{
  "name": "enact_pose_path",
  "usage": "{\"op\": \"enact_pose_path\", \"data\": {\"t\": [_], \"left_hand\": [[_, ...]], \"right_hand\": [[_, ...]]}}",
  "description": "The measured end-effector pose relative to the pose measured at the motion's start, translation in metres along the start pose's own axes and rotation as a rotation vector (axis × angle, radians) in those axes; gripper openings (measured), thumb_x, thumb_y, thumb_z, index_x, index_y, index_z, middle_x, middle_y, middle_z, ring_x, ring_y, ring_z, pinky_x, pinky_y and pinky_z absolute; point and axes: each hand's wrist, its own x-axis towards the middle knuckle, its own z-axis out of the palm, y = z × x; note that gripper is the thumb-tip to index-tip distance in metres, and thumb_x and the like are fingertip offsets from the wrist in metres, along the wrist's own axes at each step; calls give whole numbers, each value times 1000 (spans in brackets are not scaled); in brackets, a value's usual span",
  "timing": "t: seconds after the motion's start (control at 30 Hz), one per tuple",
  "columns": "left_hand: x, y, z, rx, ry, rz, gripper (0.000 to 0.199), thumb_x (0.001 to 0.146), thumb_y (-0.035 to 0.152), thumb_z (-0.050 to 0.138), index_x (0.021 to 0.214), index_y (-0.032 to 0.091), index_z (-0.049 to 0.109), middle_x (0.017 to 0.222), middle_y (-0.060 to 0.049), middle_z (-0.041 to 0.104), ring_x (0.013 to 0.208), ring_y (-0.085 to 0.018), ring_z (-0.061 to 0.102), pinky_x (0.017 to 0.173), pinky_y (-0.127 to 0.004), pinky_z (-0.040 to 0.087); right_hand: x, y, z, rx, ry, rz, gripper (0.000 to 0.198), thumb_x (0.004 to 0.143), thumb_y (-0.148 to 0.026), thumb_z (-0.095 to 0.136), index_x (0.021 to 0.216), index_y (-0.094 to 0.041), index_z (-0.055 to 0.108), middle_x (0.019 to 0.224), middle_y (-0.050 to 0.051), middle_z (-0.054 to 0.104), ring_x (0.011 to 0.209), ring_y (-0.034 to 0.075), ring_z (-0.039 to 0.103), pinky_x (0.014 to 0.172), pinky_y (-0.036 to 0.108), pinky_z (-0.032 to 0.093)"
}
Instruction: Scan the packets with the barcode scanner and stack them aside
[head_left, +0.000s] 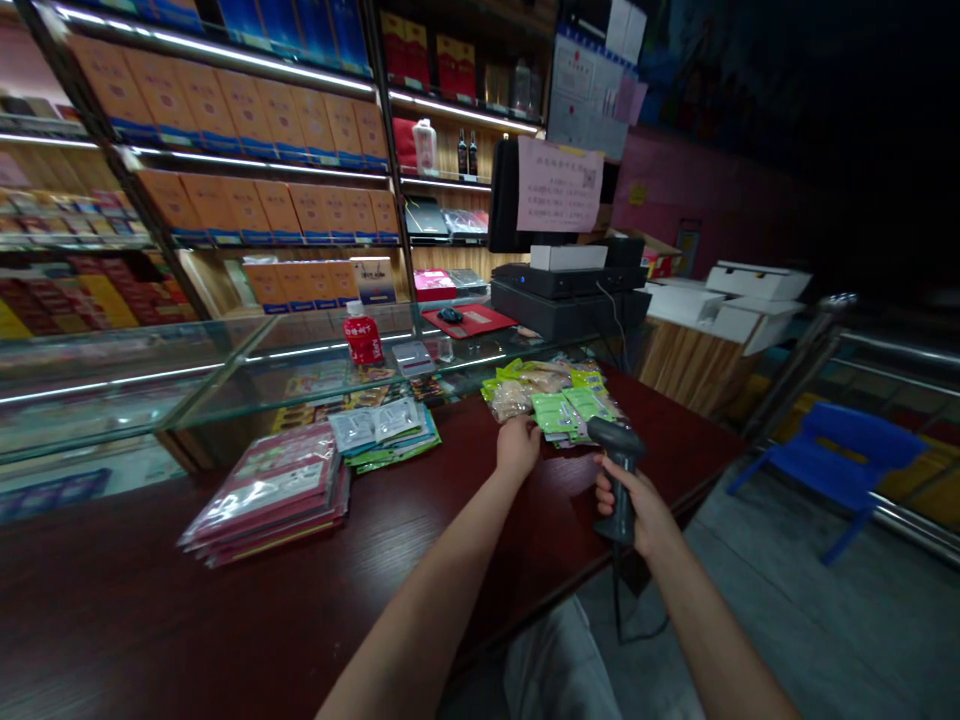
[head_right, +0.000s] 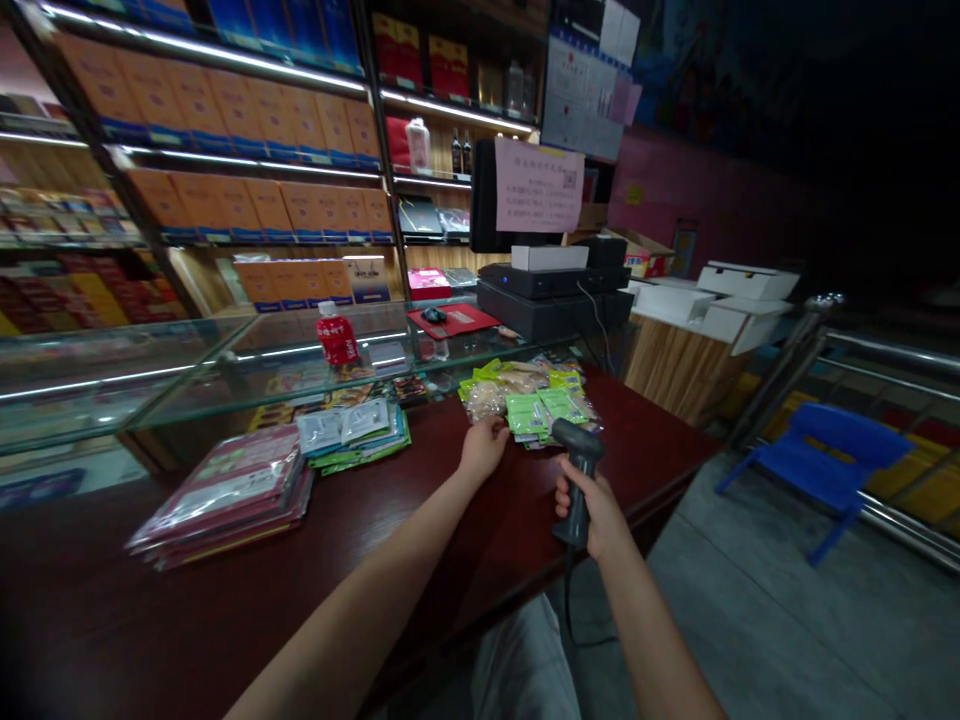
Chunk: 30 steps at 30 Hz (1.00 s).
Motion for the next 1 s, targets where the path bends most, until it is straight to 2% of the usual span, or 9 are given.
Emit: {"op": "enact_pose_path", "data": {"t": [0.1,0.2,0.33,0.47,0.57,0.63,0.7,0.8,1.0], "left_hand": [[11,3,13,-60,26,-177,20,76,36,67,81,17,67,85,-10,71,79,-21,66,70,-28,46],[17,3,19,-55,49,-293,27,65,43,75,71,19,63,78,-7,70,78,-22,66,68,-28,45],[25,3,22,-153,19,-405,26,60,35,79,61,19,58,64,-3,65,71,-20,65,65,-27,45],[25,-1,20,-458,32,-474,31,58,19,77,54,18,46,49,4,53,55,-14,60,57,-25,46],[15,-13,8,-775,25,-456,36,57,12,76,56,18,40,46,7,49,48,-12,57,54,-25,49],[6,-25,-3,-894,51,-394,35,54,12,77,60,18,43,49,7,52,48,-11,57,53,-24,50],[-3,-37,-15,-929,90,-322,33,52,15,79,70,16,51,53,5,57,48,-9,57,52,-23,50],[-12,-51,-28,-969,112,-254,41,52,23,81,88,12,62,63,0,65,54,-10,60,54,-22,52],[-19,-61,-32,-1065,218,-234,48,58,44,79,89,10,68,83,-7,70,68,-15,66,65,-31,57]], "right_hand": [[1,0,1,7,6,6,40,62,-34,82,90,-19,57,53,-6,51,42,6,42,35,16,34],[1,-1,2,28,2,11,41,62,-34,82,91,-19,57,53,-6,50,41,7,42,35,16,34],[1,-1,4,46,-2,10,39,64,-33,81,90,-20,56,53,-6,50,41,6,41,36,16,34],[0,0,4,42,1,10,40,63,-33,82,91,-20,55,53,-7,50,41,6,42,36,16,34],[0,1,6,22,16,6,41,62,-34,82,90,-20,56,53,-7,51,41,6,42,36,16,34],[-2,3,10,3,26,4,41,61,-34,83,88,-20,56,52,-7,51,41,6,42,36,16,34],[-4,5,16,-25,24,4,40,61,-34,83,87,-20,55,52,-6,51,40,6,42,35,16,34],[-8,9,27,-94,-10,3,39,62,-34,82,86,-20,54,51,-7,51,40,7,43,36,17,34],[-17,20,46,-287,-111,-15,42,63,-41,80,88,-20,55,53,-7,52,39,8,45,35,19,35]]}}
